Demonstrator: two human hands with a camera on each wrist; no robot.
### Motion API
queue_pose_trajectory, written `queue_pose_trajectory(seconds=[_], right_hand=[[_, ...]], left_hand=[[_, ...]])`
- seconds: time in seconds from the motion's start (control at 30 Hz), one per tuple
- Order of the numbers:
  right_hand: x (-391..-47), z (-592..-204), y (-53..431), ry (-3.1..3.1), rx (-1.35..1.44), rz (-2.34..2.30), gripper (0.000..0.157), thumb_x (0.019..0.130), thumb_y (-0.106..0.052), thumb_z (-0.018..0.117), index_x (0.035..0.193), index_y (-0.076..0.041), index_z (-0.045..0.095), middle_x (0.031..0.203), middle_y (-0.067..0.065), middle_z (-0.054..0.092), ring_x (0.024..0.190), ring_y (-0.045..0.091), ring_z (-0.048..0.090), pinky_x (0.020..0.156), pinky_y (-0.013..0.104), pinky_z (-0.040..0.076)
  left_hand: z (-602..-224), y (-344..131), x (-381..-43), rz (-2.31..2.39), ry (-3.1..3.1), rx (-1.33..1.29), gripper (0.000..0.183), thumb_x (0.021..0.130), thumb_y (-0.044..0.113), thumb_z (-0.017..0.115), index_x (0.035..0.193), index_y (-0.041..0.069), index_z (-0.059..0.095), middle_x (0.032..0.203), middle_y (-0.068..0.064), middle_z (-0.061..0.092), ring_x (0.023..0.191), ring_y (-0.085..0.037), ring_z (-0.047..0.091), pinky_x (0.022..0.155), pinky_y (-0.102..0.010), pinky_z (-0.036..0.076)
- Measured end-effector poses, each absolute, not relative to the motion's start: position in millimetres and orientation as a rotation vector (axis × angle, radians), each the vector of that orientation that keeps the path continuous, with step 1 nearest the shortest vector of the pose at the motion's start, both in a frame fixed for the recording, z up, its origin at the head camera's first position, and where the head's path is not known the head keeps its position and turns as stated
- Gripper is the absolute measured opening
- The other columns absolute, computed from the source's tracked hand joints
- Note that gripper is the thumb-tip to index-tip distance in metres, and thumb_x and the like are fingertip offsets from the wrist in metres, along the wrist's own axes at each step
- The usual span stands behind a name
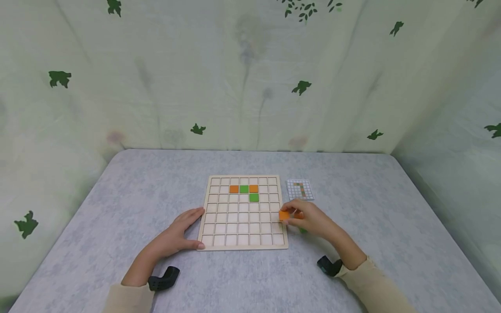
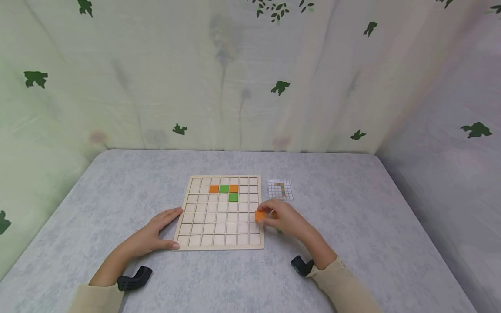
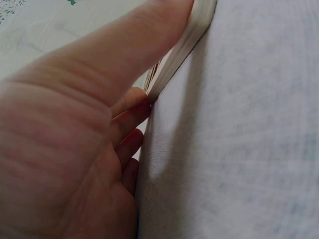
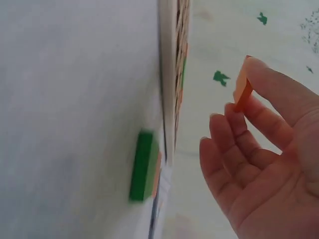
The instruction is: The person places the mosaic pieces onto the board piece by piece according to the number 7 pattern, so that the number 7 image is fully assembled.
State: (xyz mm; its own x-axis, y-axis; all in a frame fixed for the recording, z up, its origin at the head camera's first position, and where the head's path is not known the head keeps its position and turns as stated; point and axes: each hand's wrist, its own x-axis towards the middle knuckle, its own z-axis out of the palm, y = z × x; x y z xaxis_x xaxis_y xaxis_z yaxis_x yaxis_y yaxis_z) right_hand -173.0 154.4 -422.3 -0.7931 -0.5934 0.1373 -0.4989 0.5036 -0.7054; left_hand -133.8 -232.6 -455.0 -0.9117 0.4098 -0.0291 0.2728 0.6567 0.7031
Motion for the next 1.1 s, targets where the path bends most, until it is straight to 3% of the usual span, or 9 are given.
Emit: queue_pose_trajectory(seconds=[0.23, 0.43, 0.67, 1.1], right_hand=[[-181.1, -422.1, 124.7, 2.643, -1.034, -1.299, 0.026, 0.08, -0.015, 0.068, 0.105, -0.007, 0.063, 0.099, -0.001, 0.059, 0.086, 0.016, 0.055, 0.073, 0.029, 0.047], [-190.6, -430.2, 102.5, 2.67, -1.031, -1.35, 0.03, 0.082, -0.025, 0.065, 0.106, -0.007, 0.065, 0.1, 0.0, 0.059, 0.085, 0.014, 0.054, 0.072, 0.026, 0.047], [-200.6, -444.5, 85.3, 2.704, -0.973, -1.344, 0.023, 0.082, -0.016, 0.067, 0.103, -0.006, 0.064, 0.097, 0.0, 0.059, 0.083, 0.011, 0.052, 0.069, 0.023, 0.046], [-203.6, -454.2, 72.3, 2.703, -0.83, -1.315, 0.017, 0.081, -0.014, 0.068, 0.096, -0.008, 0.065, 0.089, 0.0, 0.051, 0.075, 0.012, 0.044, 0.065, 0.024, 0.041]], left_hand=[[-453.2, -232.2, -133.0, 1.101, 2.686, 0.552, 0.098, 0.066, 0.045, 0.075, 0.142, 0.005, 0.027, 0.143, -0.018, 0.023, 0.13, -0.038, 0.013, 0.097, -0.059, 0.017], [-451.6, -231.5, -132.2, 1.107, 2.679, 0.541, 0.098, 0.066, 0.045, 0.075, 0.142, 0.005, 0.027, 0.143, -0.018, 0.023, 0.13, -0.039, 0.013, 0.097, -0.059, 0.017], [-450.8, -231.8, -132.3, 1.098, 2.694, 0.552, 0.097, 0.066, 0.045, 0.075, 0.141, 0.006, 0.028, 0.143, -0.018, 0.024, 0.13, -0.039, 0.014, 0.097, -0.06, 0.018], [-452.8, -232.1, -134.5, 1.088, 2.686, 0.542, 0.099, 0.065, 0.048, 0.074, 0.142, 0.006, 0.027, 0.143, -0.017, 0.023, 0.13, -0.038, 0.014, 0.097, -0.059, 0.018]])
